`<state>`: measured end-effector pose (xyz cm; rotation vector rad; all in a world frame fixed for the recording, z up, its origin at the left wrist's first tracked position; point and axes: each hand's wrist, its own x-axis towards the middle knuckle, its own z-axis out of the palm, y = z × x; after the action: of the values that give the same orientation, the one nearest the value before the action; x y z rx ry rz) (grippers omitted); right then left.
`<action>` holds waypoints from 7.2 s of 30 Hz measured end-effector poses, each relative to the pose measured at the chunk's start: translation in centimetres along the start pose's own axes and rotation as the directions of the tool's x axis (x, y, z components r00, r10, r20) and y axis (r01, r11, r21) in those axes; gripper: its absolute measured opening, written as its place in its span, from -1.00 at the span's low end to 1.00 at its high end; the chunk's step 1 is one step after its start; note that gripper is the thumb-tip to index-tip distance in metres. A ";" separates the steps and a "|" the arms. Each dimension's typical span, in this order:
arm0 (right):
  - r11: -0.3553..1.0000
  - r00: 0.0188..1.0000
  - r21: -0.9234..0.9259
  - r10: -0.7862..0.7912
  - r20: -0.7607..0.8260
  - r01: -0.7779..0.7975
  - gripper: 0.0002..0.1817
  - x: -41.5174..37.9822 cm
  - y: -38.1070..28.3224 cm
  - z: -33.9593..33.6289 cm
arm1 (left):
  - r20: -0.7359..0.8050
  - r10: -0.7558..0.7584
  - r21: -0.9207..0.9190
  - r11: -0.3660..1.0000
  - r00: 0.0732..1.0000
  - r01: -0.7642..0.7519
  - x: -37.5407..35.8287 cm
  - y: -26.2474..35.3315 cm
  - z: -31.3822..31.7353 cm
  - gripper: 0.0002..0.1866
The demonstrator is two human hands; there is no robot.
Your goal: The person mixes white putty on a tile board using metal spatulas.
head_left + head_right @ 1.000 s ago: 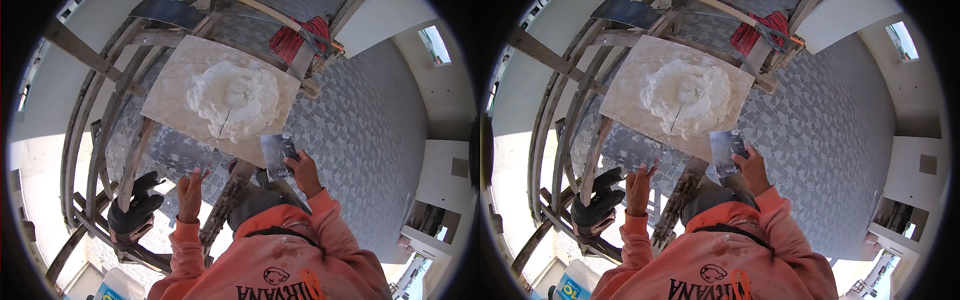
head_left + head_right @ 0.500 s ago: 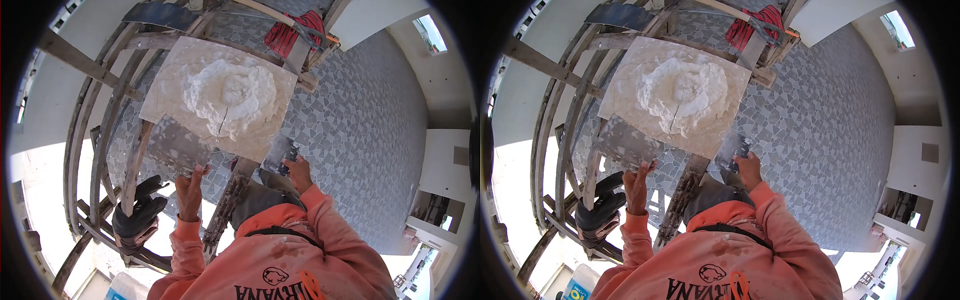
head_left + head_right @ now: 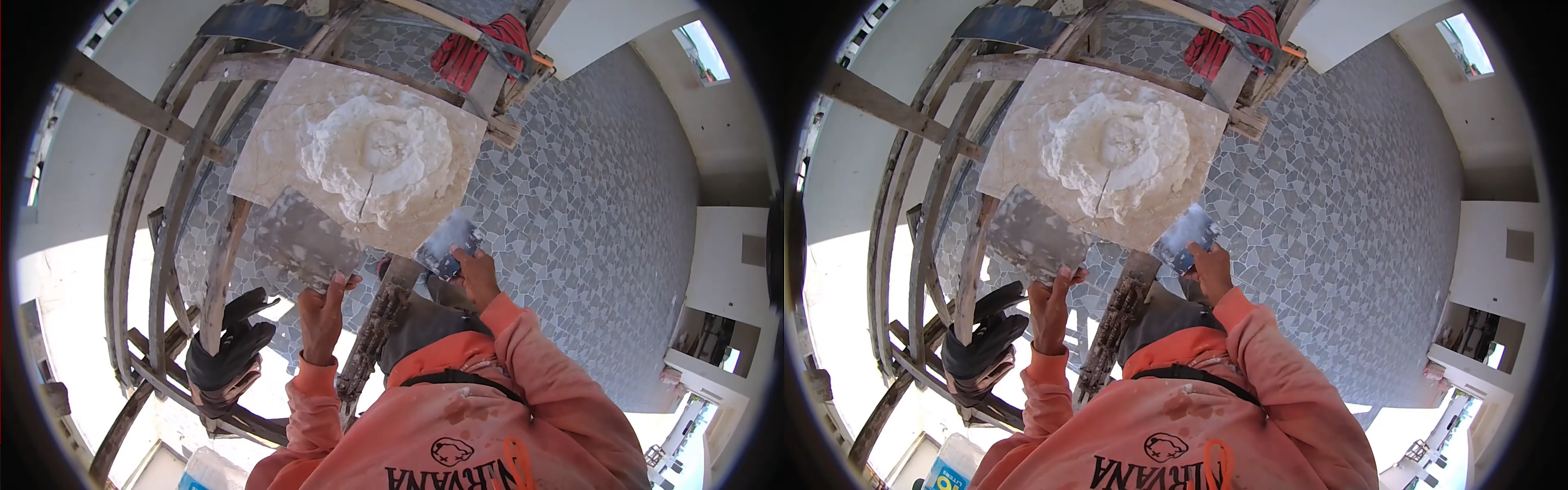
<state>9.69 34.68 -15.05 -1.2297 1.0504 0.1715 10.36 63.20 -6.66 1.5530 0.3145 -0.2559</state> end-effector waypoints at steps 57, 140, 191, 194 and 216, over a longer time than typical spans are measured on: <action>0.952 1.000 0.304 -0.018 -0.017 0.023 -0.64 3.6 3.2 6.0 | 0.017 0.061 0.091 0.994 0.998 -0.062 -0.7 0.8 0.3 -0.62; 0.383 0.729 -0.650 -0.545 0.414 0.656 -0.72 1.9 -10.6 9.8 | -0.425 0.112 0.283 0.959 0.898 0.015 4.4 -0.3 -3.4 -0.68; -0.720 -0.056 0.588 0.614 0.787 0.367 -0.73 12.6 -20.2 24.7 | -0.919 -0.135 -0.115 0.991 0.369 0.076 -4.4 2.2 14.4 -0.71; -0.671 0.013 0.661 0.705 0.709 0.335 -0.76 12.0 -20.6 24.7 | -0.915 -0.130 -0.136 0.991 0.383 0.012 -4.7 2.3 16.5 -0.72; -0.718 0.136 0.503 0.628 0.766 0.480 -0.49 11.7 -21.2 25.9 | -0.933 -0.097 -0.120 0.992 0.348 -0.047 -7.8 2.3 13.2 -0.71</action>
<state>43.76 43.16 -10.27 1.9266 1.7525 -0.4805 4.34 49.75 -1.80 1.4059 1.2645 0.7204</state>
